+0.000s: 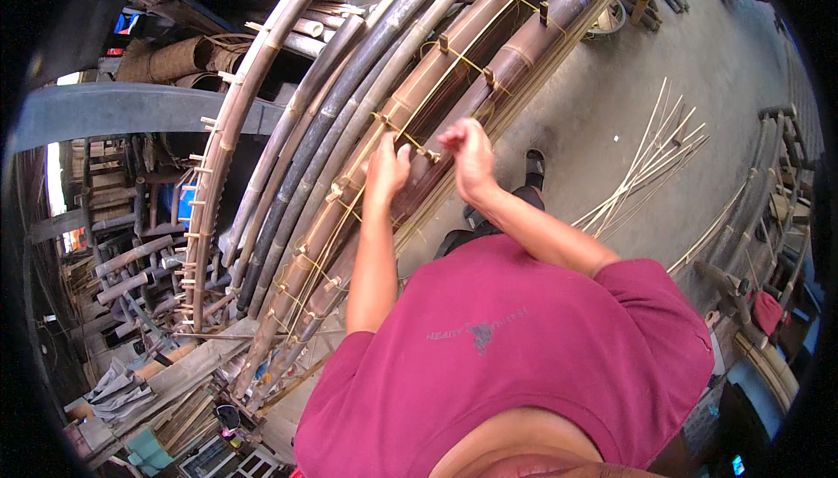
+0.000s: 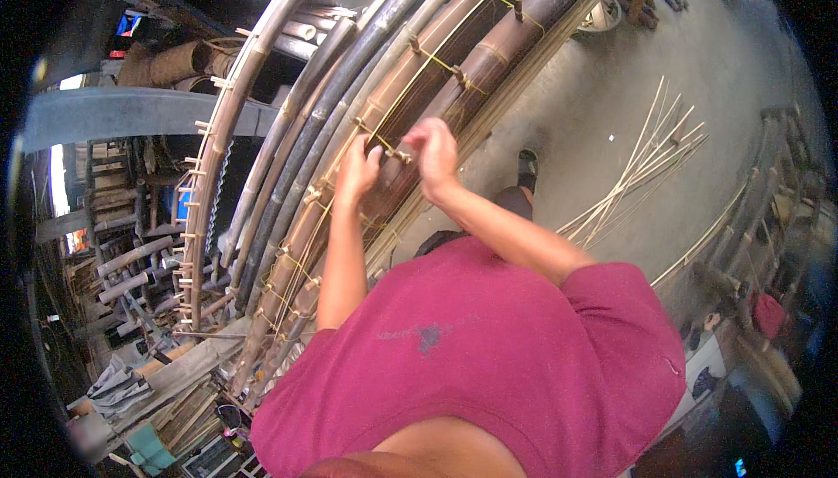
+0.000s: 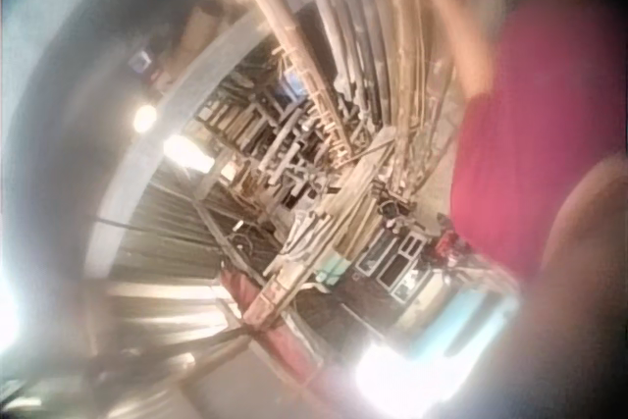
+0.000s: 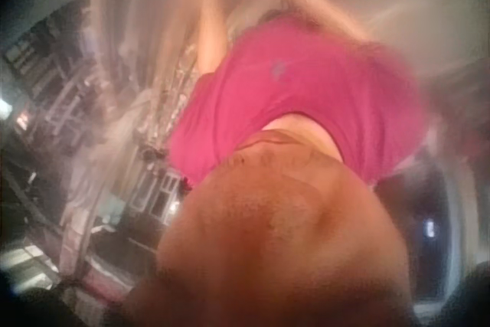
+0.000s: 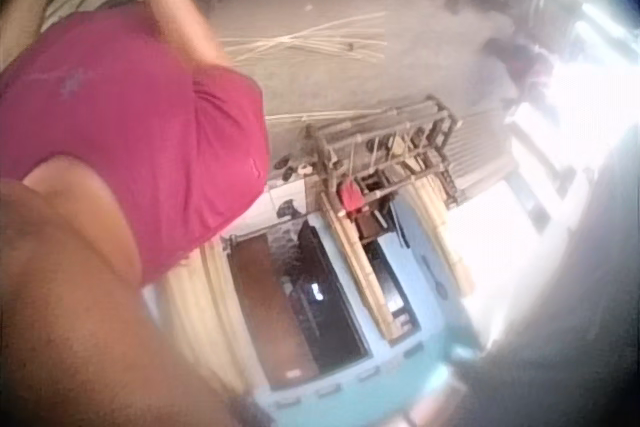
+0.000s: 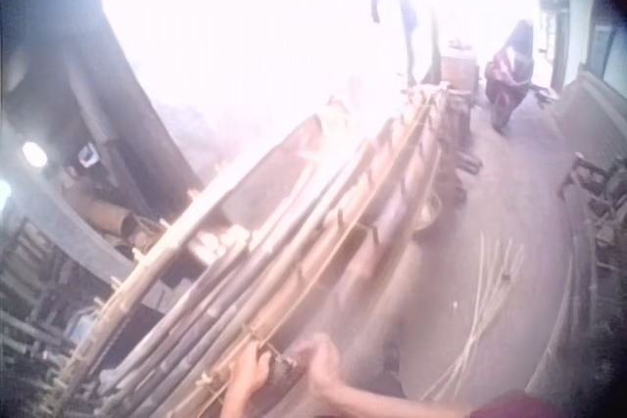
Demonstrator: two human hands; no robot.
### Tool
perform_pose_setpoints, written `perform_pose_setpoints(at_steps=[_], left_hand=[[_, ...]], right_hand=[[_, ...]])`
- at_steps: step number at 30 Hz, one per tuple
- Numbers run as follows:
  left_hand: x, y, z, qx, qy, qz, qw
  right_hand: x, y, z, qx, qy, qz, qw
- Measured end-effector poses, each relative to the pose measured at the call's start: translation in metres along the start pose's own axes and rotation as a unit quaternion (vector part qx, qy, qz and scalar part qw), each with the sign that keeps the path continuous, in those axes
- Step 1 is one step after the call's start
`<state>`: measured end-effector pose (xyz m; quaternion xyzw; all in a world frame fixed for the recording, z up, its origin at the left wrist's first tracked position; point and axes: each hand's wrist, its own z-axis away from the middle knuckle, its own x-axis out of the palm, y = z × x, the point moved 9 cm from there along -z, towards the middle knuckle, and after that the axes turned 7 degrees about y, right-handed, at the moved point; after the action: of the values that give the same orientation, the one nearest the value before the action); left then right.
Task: The person weaves thin bamboo strips through a curved bamboo frame using both hands. They repeatedly pick up strips from the floor and interlace them through the frame's structure.
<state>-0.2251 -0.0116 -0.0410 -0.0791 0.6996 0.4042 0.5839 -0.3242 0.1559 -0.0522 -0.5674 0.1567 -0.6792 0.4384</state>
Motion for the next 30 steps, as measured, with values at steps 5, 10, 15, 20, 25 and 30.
perform_pose_setpoints(at_steps=[5,10,15,20,25,30], left_hand=[[0.014,-0.003,-0.013,0.002,0.117,0.095,0.989],[-0.001,0.012,-0.006,-0.062,0.074,0.096,0.991],[0.006,-0.020,0.002,-0.015,0.104,0.108,0.989],[-0.018,0.023,-0.004,-0.083,0.082,0.074,0.990],[-0.094,0.062,-0.071,-0.025,0.203,0.257,0.945],[-0.022,-0.043,-0.126,-0.023,0.194,0.034,0.980]], right_hand=[[0.187,0.028,0.072,0.004,-0.572,0.345,0.744],[0.170,0.043,-0.062,-0.191,-0.377,0.758,0.496],[0.184,-0.031,0.035,0.007,-0.578,0.316,0.752],[0.026,0.035,0.063,-0.125,-0.608,0.494,0.609],[0.031,0.039,0.062,-0.097,-0.556,0.544,0.621],[0.050,0.032,0.097,-0.225,-0.576,0.565,0.547]])
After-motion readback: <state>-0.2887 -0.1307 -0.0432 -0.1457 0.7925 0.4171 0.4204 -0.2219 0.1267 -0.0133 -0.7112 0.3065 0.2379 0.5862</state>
